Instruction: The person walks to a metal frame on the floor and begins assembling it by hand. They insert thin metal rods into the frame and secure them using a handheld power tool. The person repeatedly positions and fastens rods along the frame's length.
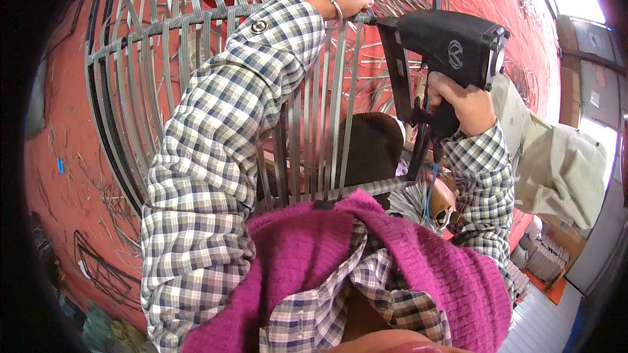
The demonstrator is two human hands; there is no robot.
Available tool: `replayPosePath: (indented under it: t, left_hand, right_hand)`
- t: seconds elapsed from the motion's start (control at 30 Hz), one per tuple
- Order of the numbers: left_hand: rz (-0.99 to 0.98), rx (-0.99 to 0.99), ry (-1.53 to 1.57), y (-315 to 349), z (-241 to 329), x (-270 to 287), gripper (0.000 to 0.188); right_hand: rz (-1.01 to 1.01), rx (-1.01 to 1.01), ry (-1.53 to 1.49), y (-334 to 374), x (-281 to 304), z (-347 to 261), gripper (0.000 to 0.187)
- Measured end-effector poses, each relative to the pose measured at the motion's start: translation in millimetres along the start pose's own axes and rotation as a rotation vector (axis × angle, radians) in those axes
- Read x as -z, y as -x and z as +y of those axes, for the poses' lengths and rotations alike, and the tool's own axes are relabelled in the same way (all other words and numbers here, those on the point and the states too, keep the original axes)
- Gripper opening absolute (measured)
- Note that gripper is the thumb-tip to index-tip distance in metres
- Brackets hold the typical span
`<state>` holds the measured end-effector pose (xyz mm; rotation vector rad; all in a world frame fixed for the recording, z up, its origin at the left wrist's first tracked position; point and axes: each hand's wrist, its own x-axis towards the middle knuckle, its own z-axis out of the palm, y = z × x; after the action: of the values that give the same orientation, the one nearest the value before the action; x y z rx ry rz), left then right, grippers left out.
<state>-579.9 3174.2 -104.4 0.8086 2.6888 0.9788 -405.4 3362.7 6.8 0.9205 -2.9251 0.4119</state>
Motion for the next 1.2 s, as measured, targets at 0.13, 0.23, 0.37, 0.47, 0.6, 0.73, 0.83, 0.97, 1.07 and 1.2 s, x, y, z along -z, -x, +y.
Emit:
replayPosePath:
  t: [0.13, 0.23, 0.37, 0.47, 0.6, 0.73, 0.83, 0.97, 1.07, 1.2]
  left_hand:
    - [0.036, -0.089, 0.093, 3.0, -3.4, 5.6, 0.031]
    - [-0.01, -0.014, 0.151, 4.3, -1.4, 8.6, 0.03]
    - [-0.007, -0.02, 0.14, 4.5, 1.1, 8.7, 0.03]
    - [-0.019, -0.018, 0.14, 4.3, -0.4, 7.2, 0.03]
    - [0.039, -0.072, 0.042, 5.5, -2.1, 7.7, 0.032]
    - [-0.03, -0.037, -0.028, 7.1, -2.5, 12.7, 0.03]
    - [-0.041, 0.007, -0.04, 10.5, -6.6, 17.9, 0.034]
    - [-0.092, -0.089, -0.207, 13.7, -12.0, 17.7, 0.055]
    - [-0.214, -0.037, -0.275, 23.3, -8.4, 20.2, 0.062]
    - [-0.241, -0.025, -0.301, 31.9, 18.6, 32.1, 0.056]
  right_hand:
    - [-0.049, -0.076, -0.048, 0.3, -0.5, 0.0, 0.019]
    - [-0.021, -0.067, -0.08, 1.7, -2.1, -0.5, 0.017]
    - [-0.094, -0.113, -0.114, 3.4, 0.0, -0.8, 0.029]
    - [-0.148, -0.083, -0.018, 4.9, 2.6, 0.1, 0.036]
    - [-0.132, -0.011, 0.108, 2.0, -3.2, 0.4, 0.03]
    - [0.022, 0.031, 0.157, -10.5, -13.4, -1.7, 0.012]
    - [-0.021, -0.569, -0.64, -5.8, -6.2, -9.5, 0.012]
    - [0.0, -0.216, 0.18, 62.7, 35.3, -8.9, 0.037]
    - [0.187, -0.733, -0.007, 143.7, 54.4, 16.5, 0.026]
    - [0.489, -1.35, -0.059, 239.4, 39.6, 87.3, 0.022]
